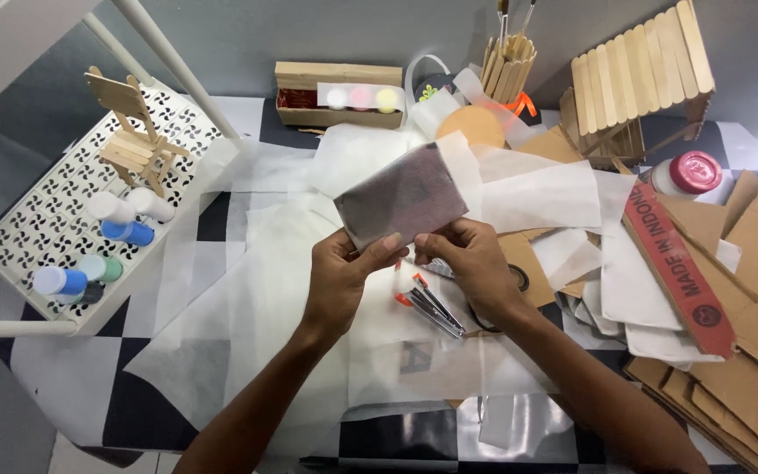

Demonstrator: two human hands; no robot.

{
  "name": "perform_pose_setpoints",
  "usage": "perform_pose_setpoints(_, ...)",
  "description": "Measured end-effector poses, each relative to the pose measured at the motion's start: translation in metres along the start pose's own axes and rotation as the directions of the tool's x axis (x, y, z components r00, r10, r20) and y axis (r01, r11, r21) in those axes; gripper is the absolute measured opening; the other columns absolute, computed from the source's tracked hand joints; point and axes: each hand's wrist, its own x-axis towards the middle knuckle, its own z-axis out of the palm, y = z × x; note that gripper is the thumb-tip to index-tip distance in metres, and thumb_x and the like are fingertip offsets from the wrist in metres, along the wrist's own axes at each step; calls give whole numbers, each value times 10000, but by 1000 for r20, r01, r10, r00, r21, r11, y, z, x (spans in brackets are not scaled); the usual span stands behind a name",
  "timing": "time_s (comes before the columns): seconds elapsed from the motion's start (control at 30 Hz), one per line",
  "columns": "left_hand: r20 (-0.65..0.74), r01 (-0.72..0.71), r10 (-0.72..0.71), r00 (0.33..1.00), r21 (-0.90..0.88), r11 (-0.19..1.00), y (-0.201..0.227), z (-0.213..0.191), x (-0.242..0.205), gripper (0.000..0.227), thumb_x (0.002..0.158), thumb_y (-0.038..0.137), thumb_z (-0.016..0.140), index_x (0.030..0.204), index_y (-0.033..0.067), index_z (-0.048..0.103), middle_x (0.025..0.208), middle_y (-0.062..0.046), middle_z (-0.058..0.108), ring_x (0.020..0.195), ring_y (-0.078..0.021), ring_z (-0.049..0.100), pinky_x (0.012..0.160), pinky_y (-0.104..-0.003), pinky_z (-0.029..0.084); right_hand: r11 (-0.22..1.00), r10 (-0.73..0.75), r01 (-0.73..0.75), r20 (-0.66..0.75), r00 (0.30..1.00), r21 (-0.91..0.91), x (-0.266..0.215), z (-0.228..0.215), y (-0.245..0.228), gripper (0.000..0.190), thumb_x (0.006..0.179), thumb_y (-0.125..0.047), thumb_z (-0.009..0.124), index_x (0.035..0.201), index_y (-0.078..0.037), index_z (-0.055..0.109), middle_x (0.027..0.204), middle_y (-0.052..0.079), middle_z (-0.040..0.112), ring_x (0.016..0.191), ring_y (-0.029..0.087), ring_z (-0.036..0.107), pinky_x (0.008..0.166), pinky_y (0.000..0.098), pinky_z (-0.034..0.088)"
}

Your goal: The person cuts tissue paper and staples it onto small cardboard pieces.

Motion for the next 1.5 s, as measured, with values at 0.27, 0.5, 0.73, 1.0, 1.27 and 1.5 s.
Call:
perform_pose_setpoints(0.27, -92, -84, 82, 992, -18, 996, -7, -12, 14, 257, 877, 151, 785, 1039, -38, 722, 916, -176, 765, 898, -221, 754, 883, -385, 632, 976, 85, -33, 239, 967, -214, 15, -8, -4, 285, 889, -203, 751, 1038, 39, 746, 785, 181, 725, 719, 223, 700, 668, 321, 571)
perform_pose_setpoints(0.5, -130, -87, 85, 988, -8, 996, -7, -21, 26, 284, 897, 152, 764, 1092, -41, 690, 956, -179, 736, 891, -241, 741, 897, -404, 624, 111, 366, 203, 230, 902, -973, -20, 10, -27, 500, 979, -546, 534, 1182, -96, 613, 1059, 162, 712, 986, 352, 724, 829, 495, 574)
perform_pose_setpoints(0.73, -138, -50, 49, 989, -8, 999, -3, -15, 39, 320, 881, 131, 776, 1120, -48, 659, 940, -152, 718, 895, -223, 742, 891, -380, 624, 0, 367, 360, 335, 868, -933, -18, 1, 2, 505, 944, -506, 657, 1196, -77, 573, 999, 141, 675, 944, 340, 729, 781, 445, 586)
perform_pose_setpoints(1.0, -130, 53, -72, 989, -146, 988, -17, -2, 50, 358, 884, 131, 760, 1155, -50, 612, 927, -138, 693, 872, -218, 748, 863, -355, 629, 572, 406, 4, 287, 868, -820, 0, -3, -39, 426, 824, -385, 728, 1066, -34, 714, 898, 231, 729, 942, 406, 725, 828, 485, 545)
perform_pose_setpoints(1.27, -69, 154, -160, 985, -92, 984, 8, 4, 23, 341, 889, 158, 759, 1144, -26, 625, 967, -144, 696, 929, -226, 733, 933, -380, 593, 903, 429, -424, 228, 874, -74, 25, -19, 0, 430, 834, -384, 668, 1122, -64, 686, 773, 67, 571, 704, 210, 608, 585, 310, 490)
perform_pose_setpoints(1.5, -52, 146, -148, 988, -37, 989, 5, 8, 18, 326, 845, 180, 806, 1073, -10, 670, 933, -136, 707, 901, -212, 730, 890, -374, 602, 955, 296, -295, 177, 939, -35, 11, -5, -40, 308, 879, -299, 750, 911, -2, 672, 705, 108, 597, 645, 204, 630, 559, 319, 516)
